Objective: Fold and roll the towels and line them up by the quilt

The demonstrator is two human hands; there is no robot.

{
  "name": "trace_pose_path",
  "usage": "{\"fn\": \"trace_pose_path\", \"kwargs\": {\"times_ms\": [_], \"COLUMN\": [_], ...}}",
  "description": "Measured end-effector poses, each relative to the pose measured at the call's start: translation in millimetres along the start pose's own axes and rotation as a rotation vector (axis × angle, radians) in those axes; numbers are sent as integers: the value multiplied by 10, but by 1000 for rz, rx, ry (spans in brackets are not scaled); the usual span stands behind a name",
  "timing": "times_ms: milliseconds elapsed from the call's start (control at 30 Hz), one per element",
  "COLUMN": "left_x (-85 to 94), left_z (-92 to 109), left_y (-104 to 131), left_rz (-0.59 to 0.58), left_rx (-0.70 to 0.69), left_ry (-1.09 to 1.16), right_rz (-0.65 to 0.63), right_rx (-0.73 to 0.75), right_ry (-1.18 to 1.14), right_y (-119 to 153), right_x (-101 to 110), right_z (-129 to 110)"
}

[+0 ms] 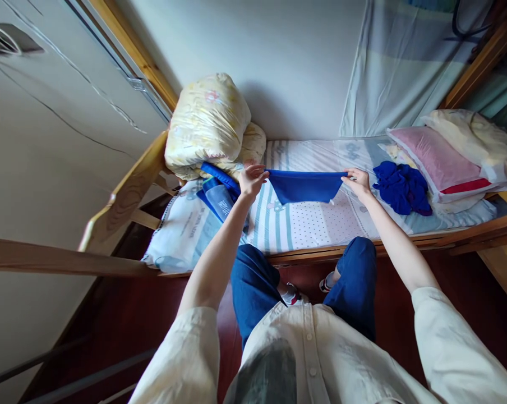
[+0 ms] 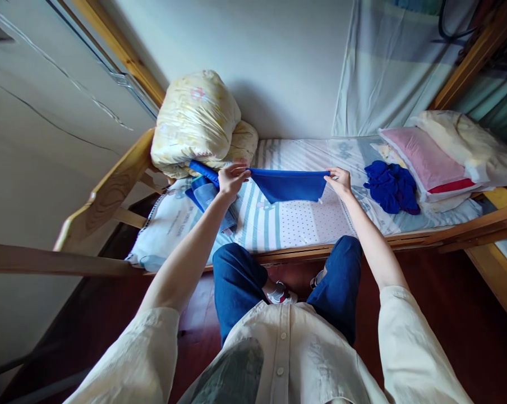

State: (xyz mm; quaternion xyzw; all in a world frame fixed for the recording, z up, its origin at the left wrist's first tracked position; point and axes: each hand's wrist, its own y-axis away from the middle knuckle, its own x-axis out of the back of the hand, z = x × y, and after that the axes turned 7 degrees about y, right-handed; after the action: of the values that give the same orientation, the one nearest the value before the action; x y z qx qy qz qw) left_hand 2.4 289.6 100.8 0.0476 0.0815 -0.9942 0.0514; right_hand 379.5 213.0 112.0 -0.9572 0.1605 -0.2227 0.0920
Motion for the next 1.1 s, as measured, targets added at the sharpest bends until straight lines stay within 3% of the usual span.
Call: {"fn": "trace_pose_path", "kwargs": {"times_ms": [133,233,400,500,600,767,1100], "left_x": [142,294,453,445,409,392,497], "left_z": [-283,-641,-1392,-1802,-2081,-2262,-2243], "left_y": [141,431,1049,1396,1641,1727,1745], "left_rz": [-13,-83,-186,-163,-120,-40,-19], "left_rx": [-91,-32,268,535,666,699,756], "left_ry": [-68,-254,-514,-496,-452,-453,-451], "right_rz": [-12,-85,-223,-267,-267,-184,-166], "right_rx": [88,52,-236,-503,-646,-739,-889], "right_ry": [102,141,169,192,198,161,180], "right_y": [88,321,940,1315,1582,1723,1769], "right_x": [-74,-194,-518,-700,-814,-880,-704], "right_z": [318,694,1381,1713,1909,1975,1924]}}
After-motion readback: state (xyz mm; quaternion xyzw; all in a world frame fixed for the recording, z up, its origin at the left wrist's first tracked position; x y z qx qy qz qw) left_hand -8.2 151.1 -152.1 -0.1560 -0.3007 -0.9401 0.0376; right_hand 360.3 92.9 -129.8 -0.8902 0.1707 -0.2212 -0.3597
